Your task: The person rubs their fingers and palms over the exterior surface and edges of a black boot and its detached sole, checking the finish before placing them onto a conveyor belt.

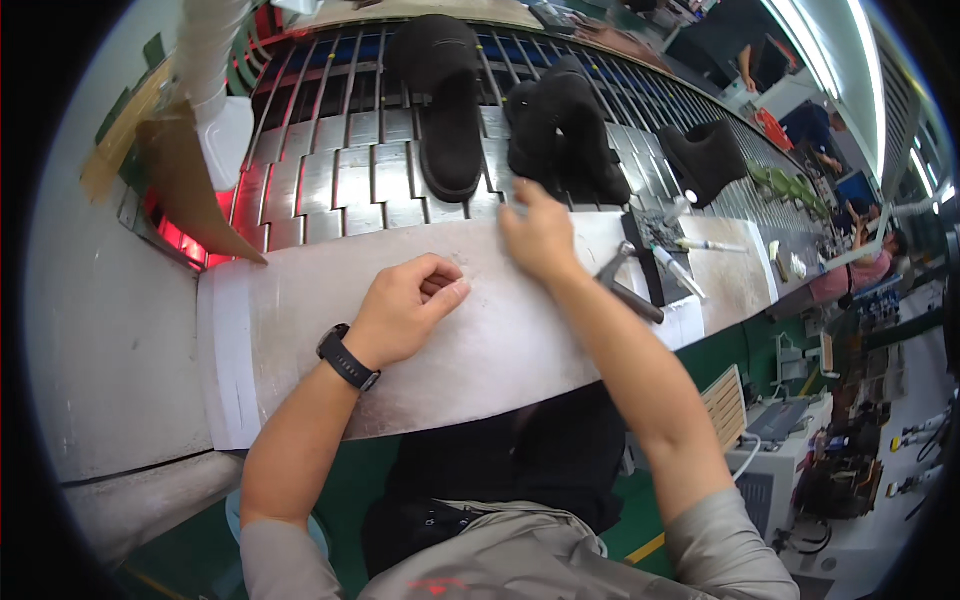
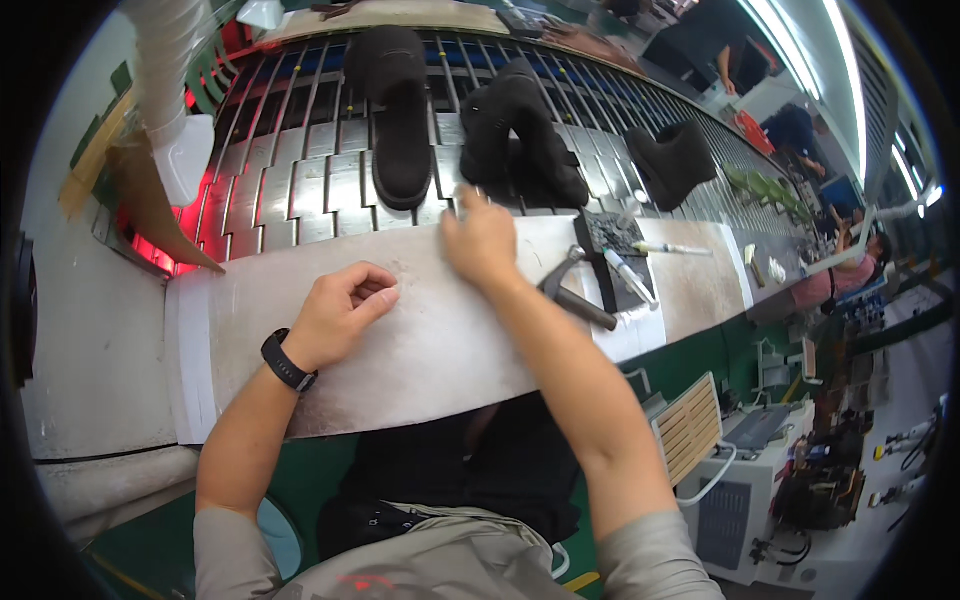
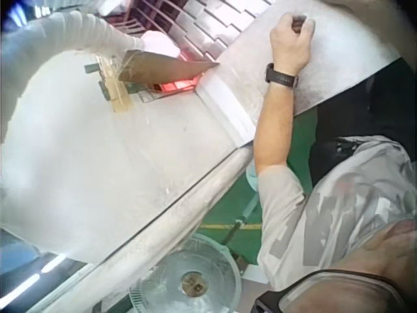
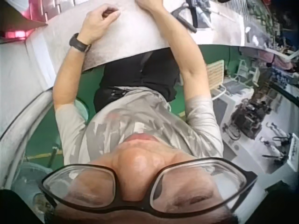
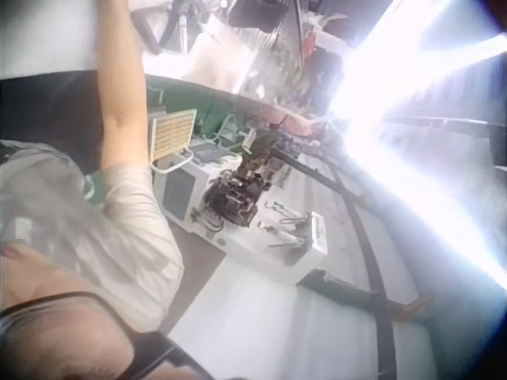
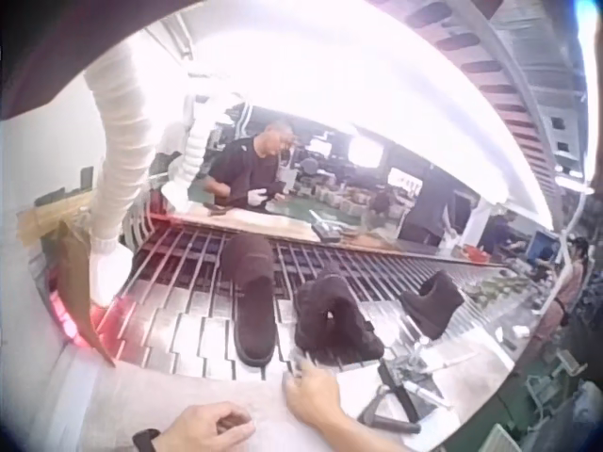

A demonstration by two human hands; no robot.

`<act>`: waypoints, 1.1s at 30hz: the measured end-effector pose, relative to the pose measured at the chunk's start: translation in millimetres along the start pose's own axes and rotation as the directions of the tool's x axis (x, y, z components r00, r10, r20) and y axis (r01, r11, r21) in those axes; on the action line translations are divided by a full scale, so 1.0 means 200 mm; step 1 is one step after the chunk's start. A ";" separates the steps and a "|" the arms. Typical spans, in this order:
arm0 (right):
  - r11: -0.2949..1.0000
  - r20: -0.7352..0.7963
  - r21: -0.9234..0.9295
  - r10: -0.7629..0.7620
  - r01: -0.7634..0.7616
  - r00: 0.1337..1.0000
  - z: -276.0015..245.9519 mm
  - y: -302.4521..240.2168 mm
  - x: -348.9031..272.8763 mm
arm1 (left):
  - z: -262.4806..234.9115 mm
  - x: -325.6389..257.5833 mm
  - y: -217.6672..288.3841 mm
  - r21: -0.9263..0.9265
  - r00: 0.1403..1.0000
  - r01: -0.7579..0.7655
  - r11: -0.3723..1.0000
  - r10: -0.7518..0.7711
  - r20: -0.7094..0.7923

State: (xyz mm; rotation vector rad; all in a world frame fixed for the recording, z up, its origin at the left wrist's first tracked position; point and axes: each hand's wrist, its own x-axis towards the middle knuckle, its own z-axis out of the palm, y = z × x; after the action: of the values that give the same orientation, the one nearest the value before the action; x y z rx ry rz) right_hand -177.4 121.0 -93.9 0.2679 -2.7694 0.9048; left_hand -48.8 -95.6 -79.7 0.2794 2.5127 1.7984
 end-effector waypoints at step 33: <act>0.813 0.697 0.582 -0.476 -0.034 0.536 -0.35 0.04 -1.45 | 0.99 -0.86 -0.10 0.215 0.690 -0.453 0.865 0.188 0.699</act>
State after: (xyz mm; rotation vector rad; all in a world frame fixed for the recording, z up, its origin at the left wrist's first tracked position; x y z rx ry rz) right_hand 109.4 198.6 -118.3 1.5072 -2.9742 1.8532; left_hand 145.2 55.3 -175.8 1.2209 2.3012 0.9598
